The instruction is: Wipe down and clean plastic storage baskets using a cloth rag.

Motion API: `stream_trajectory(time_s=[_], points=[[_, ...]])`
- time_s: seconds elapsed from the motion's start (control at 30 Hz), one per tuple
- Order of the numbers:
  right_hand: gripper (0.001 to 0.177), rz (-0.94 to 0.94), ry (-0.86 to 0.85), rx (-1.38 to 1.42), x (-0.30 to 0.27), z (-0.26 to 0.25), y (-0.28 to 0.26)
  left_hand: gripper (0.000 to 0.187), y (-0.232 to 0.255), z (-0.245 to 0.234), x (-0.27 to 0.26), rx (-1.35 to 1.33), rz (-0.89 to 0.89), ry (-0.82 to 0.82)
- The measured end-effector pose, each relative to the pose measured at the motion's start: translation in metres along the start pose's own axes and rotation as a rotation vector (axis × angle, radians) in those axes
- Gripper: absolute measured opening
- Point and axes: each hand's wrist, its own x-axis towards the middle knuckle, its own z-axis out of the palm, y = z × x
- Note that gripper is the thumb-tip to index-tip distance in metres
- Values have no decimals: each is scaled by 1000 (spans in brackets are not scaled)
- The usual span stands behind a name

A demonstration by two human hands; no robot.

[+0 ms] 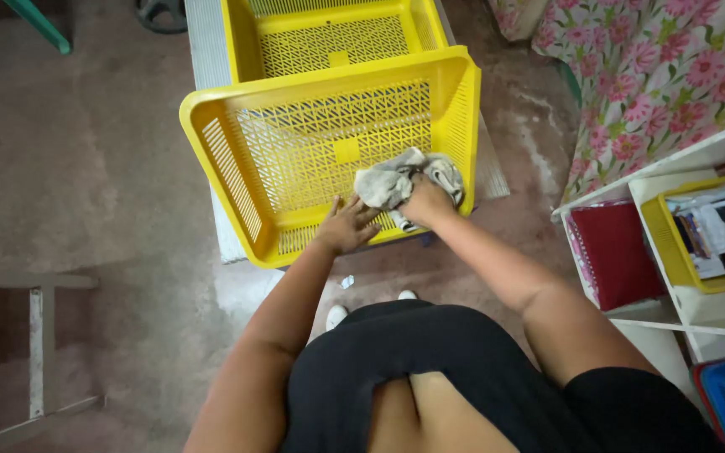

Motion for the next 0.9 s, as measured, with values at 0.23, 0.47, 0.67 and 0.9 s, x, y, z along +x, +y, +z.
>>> stream_trajectory(time_s=[0.23, 0.47, 0.67, 0.9], points=[[59, 45, -109, 136, 7, -2, -6, 49, -15, 19, 16, 81, 15, -3], [69, 86, -127, -61, -25, -62, -37, 48, -10, -3, 14, -22, -16, -15], [55, 126, -59, 28, 10, -19, -21, 63, 15, -20, -10, -110, -70, 5], [77, 3, -17, 300, -8, 14, -66, 66, -36, 49, 46, -119, -122, 28]])
